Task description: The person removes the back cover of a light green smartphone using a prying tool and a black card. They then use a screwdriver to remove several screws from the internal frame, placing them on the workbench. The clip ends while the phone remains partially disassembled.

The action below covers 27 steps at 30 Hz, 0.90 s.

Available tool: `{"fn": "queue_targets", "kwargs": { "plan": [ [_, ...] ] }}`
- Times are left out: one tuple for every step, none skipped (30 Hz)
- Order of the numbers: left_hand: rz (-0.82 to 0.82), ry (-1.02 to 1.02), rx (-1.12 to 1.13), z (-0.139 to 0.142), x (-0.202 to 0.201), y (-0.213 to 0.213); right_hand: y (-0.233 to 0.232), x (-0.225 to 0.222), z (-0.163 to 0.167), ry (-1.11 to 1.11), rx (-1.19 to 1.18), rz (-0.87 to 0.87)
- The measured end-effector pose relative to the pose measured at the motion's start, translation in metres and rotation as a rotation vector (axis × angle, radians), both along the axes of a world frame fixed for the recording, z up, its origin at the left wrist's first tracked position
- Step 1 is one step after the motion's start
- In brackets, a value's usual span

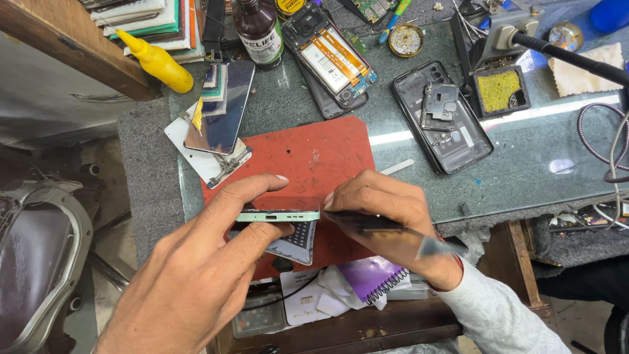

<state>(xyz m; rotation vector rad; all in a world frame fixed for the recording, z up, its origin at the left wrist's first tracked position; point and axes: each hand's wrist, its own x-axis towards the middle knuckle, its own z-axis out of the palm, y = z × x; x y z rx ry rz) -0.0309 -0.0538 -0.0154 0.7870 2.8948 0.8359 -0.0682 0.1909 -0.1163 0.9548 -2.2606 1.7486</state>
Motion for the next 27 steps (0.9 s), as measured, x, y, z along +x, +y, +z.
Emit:
{"fn": "queue_targets", "kwargs": {
  "plan": [
    [0.001,0.003,0.002,-0.002,-0.001,-0.002,0.0,-0.002,-0.004,-0.008,-0.001,0.037],
    [0.005,-0.022,-0.002,-0.004,-0.002,-0.004,0.001,-0.004,-0.007,-0.016,-0.002,0.075],
    [0.008,-0.047,-0.007,-0.005,-0.003,-0.006,0.002,-0.005,-0.01,-0.025,-0.003,0.111],
    [0.008,-0.073,-0.011,-0.006,-0.003,-0.008,0.001,-0.006,-0.013,-0.029,-0.003,0.105],
    [0.006,-0.08,-0.016,-0.007,-0.003,-0.01,0.0,-0.007,-0.016,-0.034,-0.003,0.099],
    [0.006,-0.086,-0.02,-0.007,-0.002,-0.011,0.0,-0.007,-0.017,-0.04,-0.002,0.095],
    [0.009,-0.094,-0.027,-0.007,-0.002,-0.013,0.0,-0.007,-0.018,-0.045,-0.028,0.111],
    [0.009,-0.085,-0.033,-0.007,-0.002,-0.014,0.0,-0.008,-0.019,-0.048,-0.054,0.125],
    [0.009,-0.074,-0.035,-0.009,-0.003,-0.015,0.0,-0.01,-0.02,-0.049,-0.078,0.138],
    [0.01,-0.066,-0.038,-0.01,-0.004,-0.015,-0.002,-0.011,-0.022,-0.023,-0.067,0.098],
    [0.013,-0.081,-0.036,-0.01,-0.003,-0.015,-0.005,-0.011,-0.022,0.001,-0.058,0.06],
    [0.014,-0.094,-0.034,-0.01,-0.004,-0.016,-0.007,-0.012,-0.023,0.028,-0.048,0.02],
    [0.012,-0.103,-0.031,-0.011,-0.006,-0.016,-0.007,-0.013,-0.023,0.026,-0.044,0.033],
    [0.006,-0.092,-0.033,-0.013,-0.007,-0.017,-0.006,-0.014,-0.023,0.021,-0.039,0.047],
    [0.001,-0.082,-0.035,-0.012,-0.007,-0.017,-0.006,-0.014,-0.023,0.014,-0.035,0.061],
    [-0.005,-0.074,-0.038,-0.012,-0.007,-0.018,-0.006,-0.014,-0.023,0.018,-0.044,0.064],
    [-0.015,-0.079,-0.043,-0.013,-0.008,-0.018,-0.007,-0.013,-0.024,0.024,-0.053,0.065],
    [-0.024,-0.082,-0.049,-0.014,-0.01,-0.019,-0.008,-0.014,-0.025,0.032,-0.061,0.067],
    [-0.031,-0.087,-0.055,-0.015,-0.012,-0.02,-0.009,-0.015,-0.026,0.029,-0.045,0.076],
    [-0.036,-0.075,-0.054,-0.016,-0.013,-0.021,-0.008,-0.016,-0.026,0.024,-0.03,0.086],
    [-0.042,-0.062,-0.053,-0.016,-0.013,-0.022,-0.008,-0.017,-0.026,0.02,-0.014,0.094],
    [-0.05,-0.048,-0.052,-0.017,-0.015,-0.023,-0.01,-0.018,-0.028,0.034,-0.009,0.09],
    [-0.054,-0.048,-0.044,-0.018,-0.016,-0.023,-0.011,-0.02,-0.029,0.048,-0.004,0.086],
    [-0.056,-0.05,-0.037,-0.019,-0.017,-0.023,-0.012,-0.022,-0.03,0.061,0.001,0.084],
    [-0.058,-0.053,-0.031,-0.019,-0.017,-0.024,-0.013,-0.023,-0.032,0.065,0.018,0.076],
    [-0.053,-0.064,-0.039,-0.02,-0.019,-0.025,-0.014,-0.026,-0.033,0.071,0.035,0.068],
    [-0.049,-0.077,-0.047,-0.021,-0.019,-0.025,-0.014,-0.026,-0.034,0.075,0.052,0.06]
  ]
}}
